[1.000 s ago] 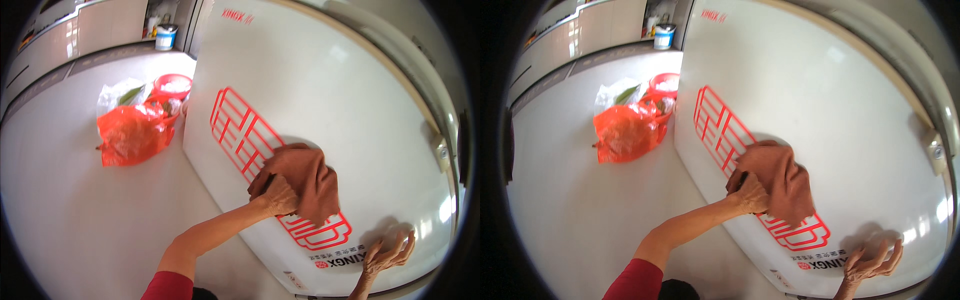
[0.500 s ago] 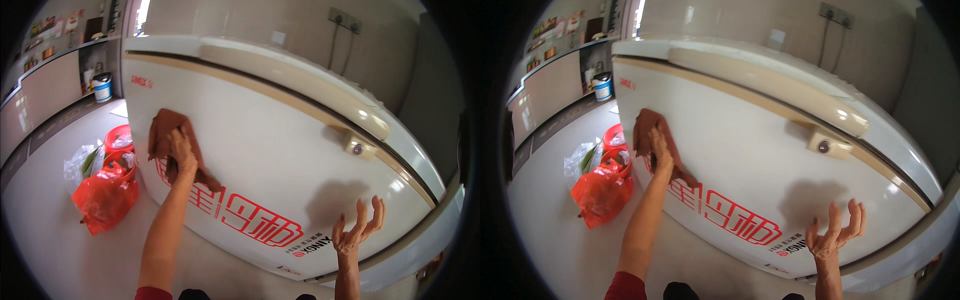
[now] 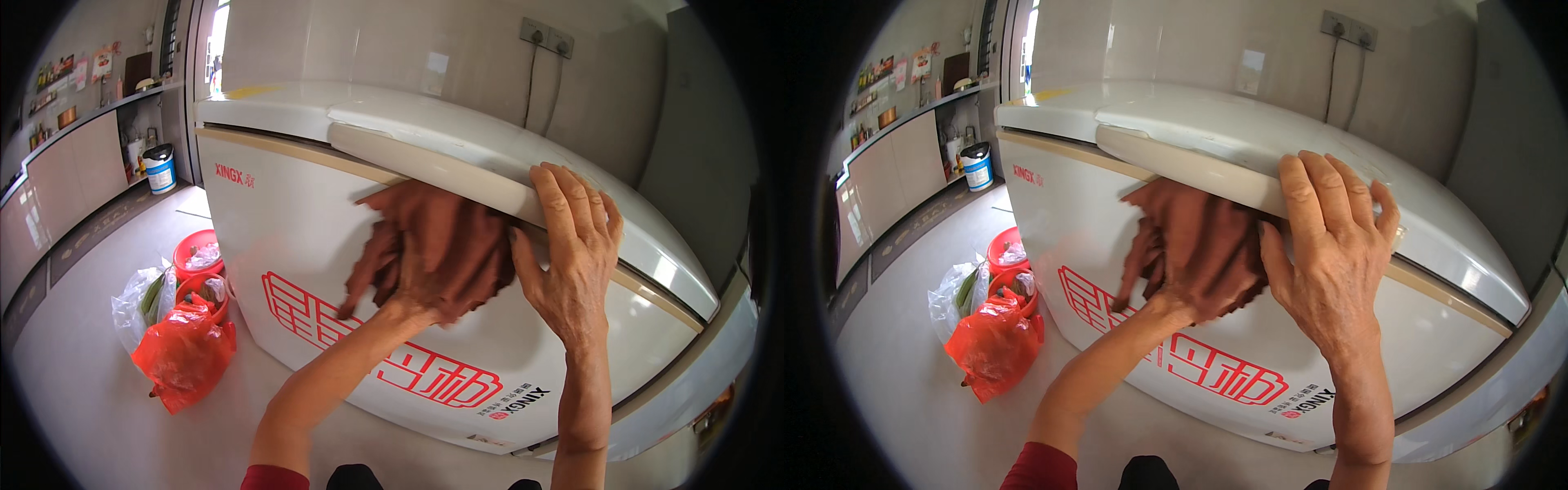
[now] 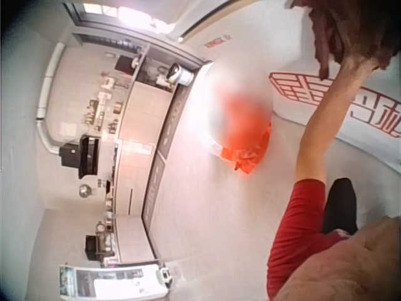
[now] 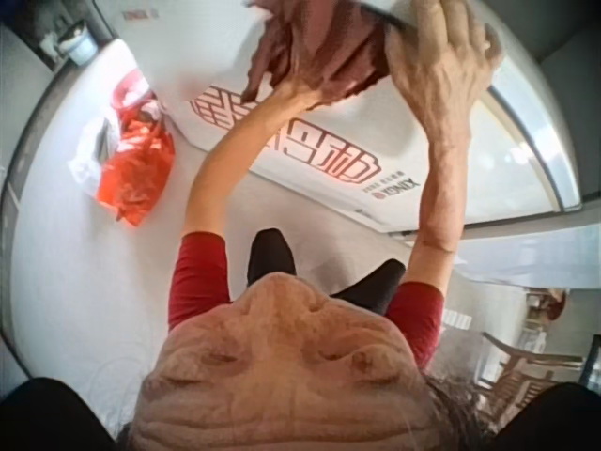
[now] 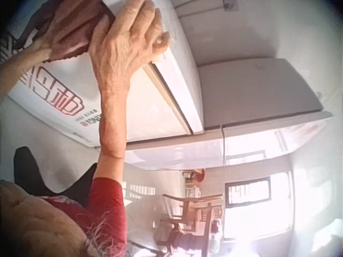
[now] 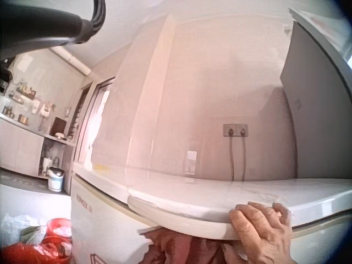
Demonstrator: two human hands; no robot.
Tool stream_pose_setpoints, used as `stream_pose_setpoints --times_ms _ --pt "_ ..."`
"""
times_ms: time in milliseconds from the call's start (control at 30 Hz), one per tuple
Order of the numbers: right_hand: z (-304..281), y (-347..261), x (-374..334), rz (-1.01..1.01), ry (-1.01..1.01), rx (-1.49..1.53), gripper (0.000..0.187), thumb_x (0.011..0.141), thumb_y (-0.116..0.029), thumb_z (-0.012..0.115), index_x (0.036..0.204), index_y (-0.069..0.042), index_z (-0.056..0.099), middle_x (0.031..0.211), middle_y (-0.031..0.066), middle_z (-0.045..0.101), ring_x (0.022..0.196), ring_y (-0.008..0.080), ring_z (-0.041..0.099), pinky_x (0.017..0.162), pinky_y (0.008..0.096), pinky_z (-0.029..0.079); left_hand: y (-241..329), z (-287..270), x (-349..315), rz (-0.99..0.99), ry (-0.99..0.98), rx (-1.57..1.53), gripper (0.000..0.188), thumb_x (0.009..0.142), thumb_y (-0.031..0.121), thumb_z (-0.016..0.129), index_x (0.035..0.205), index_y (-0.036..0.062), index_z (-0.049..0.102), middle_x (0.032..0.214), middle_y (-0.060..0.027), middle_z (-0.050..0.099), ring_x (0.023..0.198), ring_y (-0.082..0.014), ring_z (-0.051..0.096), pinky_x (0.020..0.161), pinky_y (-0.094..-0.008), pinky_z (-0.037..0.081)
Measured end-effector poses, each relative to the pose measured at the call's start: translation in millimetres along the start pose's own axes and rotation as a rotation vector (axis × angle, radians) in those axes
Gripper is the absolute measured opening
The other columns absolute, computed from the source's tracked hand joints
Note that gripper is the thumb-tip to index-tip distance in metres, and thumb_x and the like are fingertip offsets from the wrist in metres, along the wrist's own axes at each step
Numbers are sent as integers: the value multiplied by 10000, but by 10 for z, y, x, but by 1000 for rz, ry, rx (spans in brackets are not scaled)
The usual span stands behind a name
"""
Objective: The person wipes the exterior surfaces of a white refrigerator with a brown cloth. They clean the front door, top surface, and side panel in a kitchen setting.
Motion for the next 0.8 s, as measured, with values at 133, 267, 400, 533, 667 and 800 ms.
stream_pose_setpoints --times_ms 133,267,400,533,667,800 --pt "7 -29 6 28 -4 60 504 682 -52 666 1177 -84 574 1234 57 566 1182 268 507 1047 486 277 -208 185 -241 -37 -18 198 650 841 416 519 1379 97 342 1369 -137 422 1296 -307 347 929 -592 288" --pt "4 -19 -11 36 84 112 474 635 10 650 1100 -69 603 1056 64 579 1004 258 523 937 426 332 -663 95 -274 -226 -52 -87 643 823 340 546 1371 88 322 1361 -125 411 1268 -279 369 930 -504 337" --pt "50 30 -42 51 119 117 464 615 14 659 1069 -73 611 961 55 555 875 234 483 829 387 340 -971 -55 -262 -340 43 -259 405 827 238 557 1150 2 495 1166 -152 517 1078 -271 501 905 -399 414" --pt "19 -21 -11 58 139 133 432 629 8 655 1048 -83 608 950 46 552 872 229 487 829 391 341 -1396 -80 -559 -526 156 17 312 829 246 578 1053 29 574 1067 -152 579 1028 -278 537 864 -369 419" --pt "-8 -93 22 83 159 92 379 660 -21 664 1028 -93 604 884 45 528 851 226 494 833 400 347 -1566 -294 -676 -531 447 529 346 894 319 519 1063 22 575 1124 -184 575 1066 -347 517 901 -410 387" --pt "97 -223 57 68 68 9 417 710 -100 718 1105 -78 588 930 62 546 877 246 510 842 413 373 -1289 -210 -537 -1020 462 43 437 976 334 389 1152 -46 515 1165 -267 533 1087 -446 470 1018 -518 246"
Point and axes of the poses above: each hand's wrist, its own x-axis towards the middle knuckle, its own z-axis out of the palm, y = z × x, the point moved 5 cm from there along x, towards the middle knuckle
